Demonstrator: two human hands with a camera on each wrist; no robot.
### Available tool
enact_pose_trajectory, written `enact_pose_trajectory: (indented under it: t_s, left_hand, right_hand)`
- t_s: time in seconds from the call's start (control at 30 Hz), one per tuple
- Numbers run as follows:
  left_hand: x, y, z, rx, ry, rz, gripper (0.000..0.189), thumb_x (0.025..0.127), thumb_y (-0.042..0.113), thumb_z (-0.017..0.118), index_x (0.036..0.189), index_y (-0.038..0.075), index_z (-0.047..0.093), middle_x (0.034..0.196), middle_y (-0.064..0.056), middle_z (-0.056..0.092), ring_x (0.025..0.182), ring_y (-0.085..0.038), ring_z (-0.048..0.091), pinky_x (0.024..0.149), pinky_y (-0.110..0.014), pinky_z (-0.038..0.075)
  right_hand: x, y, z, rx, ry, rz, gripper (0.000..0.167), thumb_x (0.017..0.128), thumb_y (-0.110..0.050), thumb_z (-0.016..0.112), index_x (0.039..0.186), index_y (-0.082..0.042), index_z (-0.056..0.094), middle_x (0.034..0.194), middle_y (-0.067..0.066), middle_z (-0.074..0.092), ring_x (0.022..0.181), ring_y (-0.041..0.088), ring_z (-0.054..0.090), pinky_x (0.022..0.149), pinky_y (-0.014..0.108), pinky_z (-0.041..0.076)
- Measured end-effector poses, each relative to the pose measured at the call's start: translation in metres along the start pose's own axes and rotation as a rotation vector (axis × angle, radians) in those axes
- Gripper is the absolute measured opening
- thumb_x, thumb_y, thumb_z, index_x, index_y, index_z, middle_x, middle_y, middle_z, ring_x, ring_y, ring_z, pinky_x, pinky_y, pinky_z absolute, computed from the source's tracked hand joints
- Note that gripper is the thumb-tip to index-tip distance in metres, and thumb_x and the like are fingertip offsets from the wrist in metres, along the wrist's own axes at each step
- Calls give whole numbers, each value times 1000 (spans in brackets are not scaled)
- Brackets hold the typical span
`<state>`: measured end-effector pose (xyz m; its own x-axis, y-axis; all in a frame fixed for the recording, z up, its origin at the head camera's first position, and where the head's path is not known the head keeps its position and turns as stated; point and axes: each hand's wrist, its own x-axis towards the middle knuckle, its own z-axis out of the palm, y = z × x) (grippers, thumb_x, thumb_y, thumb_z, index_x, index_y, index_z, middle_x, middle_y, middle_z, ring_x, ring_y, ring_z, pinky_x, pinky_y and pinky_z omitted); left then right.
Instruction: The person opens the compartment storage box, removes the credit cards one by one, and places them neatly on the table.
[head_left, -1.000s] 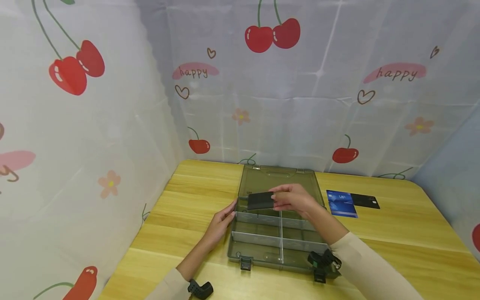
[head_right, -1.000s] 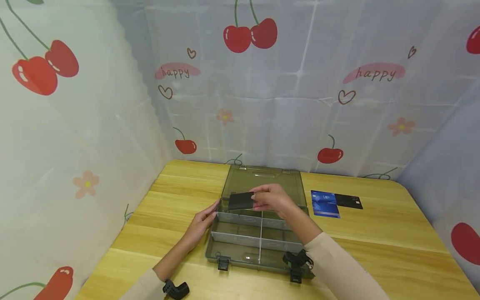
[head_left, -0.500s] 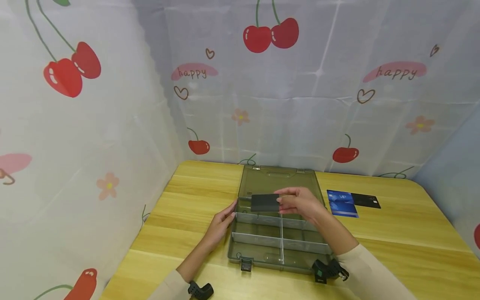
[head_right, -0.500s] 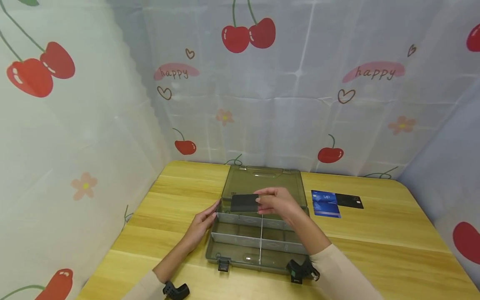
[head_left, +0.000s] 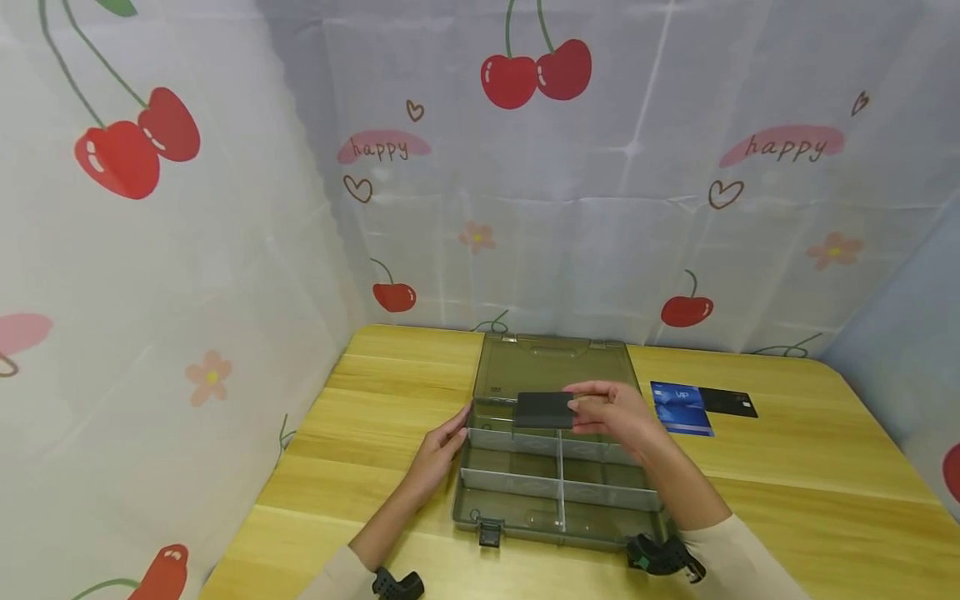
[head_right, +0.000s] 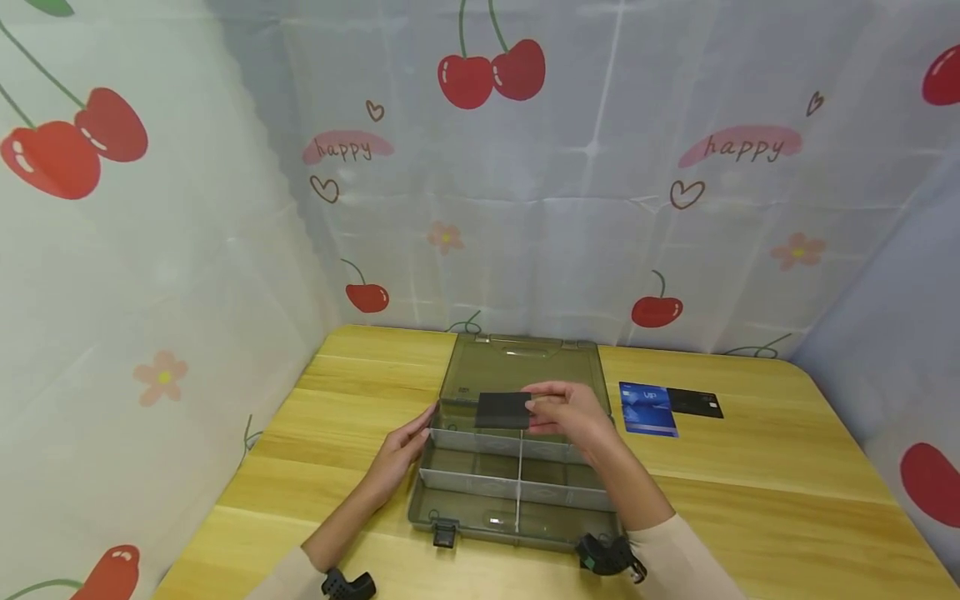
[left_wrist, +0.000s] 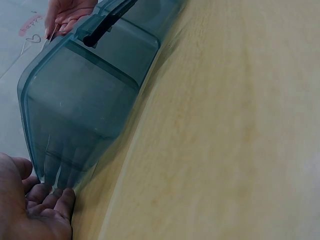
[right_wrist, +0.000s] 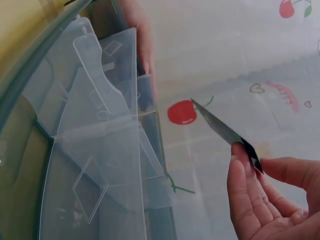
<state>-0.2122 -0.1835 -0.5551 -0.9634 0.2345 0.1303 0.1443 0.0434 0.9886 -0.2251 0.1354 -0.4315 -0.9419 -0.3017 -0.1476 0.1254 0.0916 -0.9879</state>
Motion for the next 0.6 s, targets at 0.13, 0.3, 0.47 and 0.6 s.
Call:
enact_pose_trajectory:
  t_s: [0.13, 0.3, 0.47, 0.6]
  left_hand:
    - [1, -2, -1, 6, 3, 1, 47, 110, 18, 46, 156, 8, 40, 163, -6, 32, 151, -26, 25, 120, -43, 26]
    - [1, 0, -1, 19, 10, 8, 47, 109, 17, 47, 155, 7, 40, 162, -6, 33, 151, -26, 25, 121, -41, 24]
    - [0, 2, 0, 19, 16, 8, 47, 109, 15, 46, 155, 6, 40, 162, -5, 33, 151, -25, 26, 121, -37, 24]
    - [0, 3, 0, 29, 6, 10, 48, 110, 16, 46, 156, 6, 38, 163, -5, 33, 151, -24, 25, 121, -36, 23]
  right_hand:
    - [-5, 0, -4, 0, 33, -10, 43, 99, -8, 64, 138, 9, 56, 97, 10, 71, 81, 21, 72, 80, 39, 63]
    - [-11, -2, -10, 11, 59, -28, 44, 100, -10, 65, 138, 9, 55, 96, 4, 71, 82, 20, 73, 81, 38, 63]
    - [-16, -1, -18, 6, 73, -49, 45, 100, -12, 65, 139, 9, 55, 101, 6, 70, 86, 21, 73, 81, 37, 62]
    - [-17, 0, -26, -12, 91, -49, 46, 100, -13, 66, 139, 8, 54, 104, 8, 67, 85, 20, 72, 82, 37, 62]
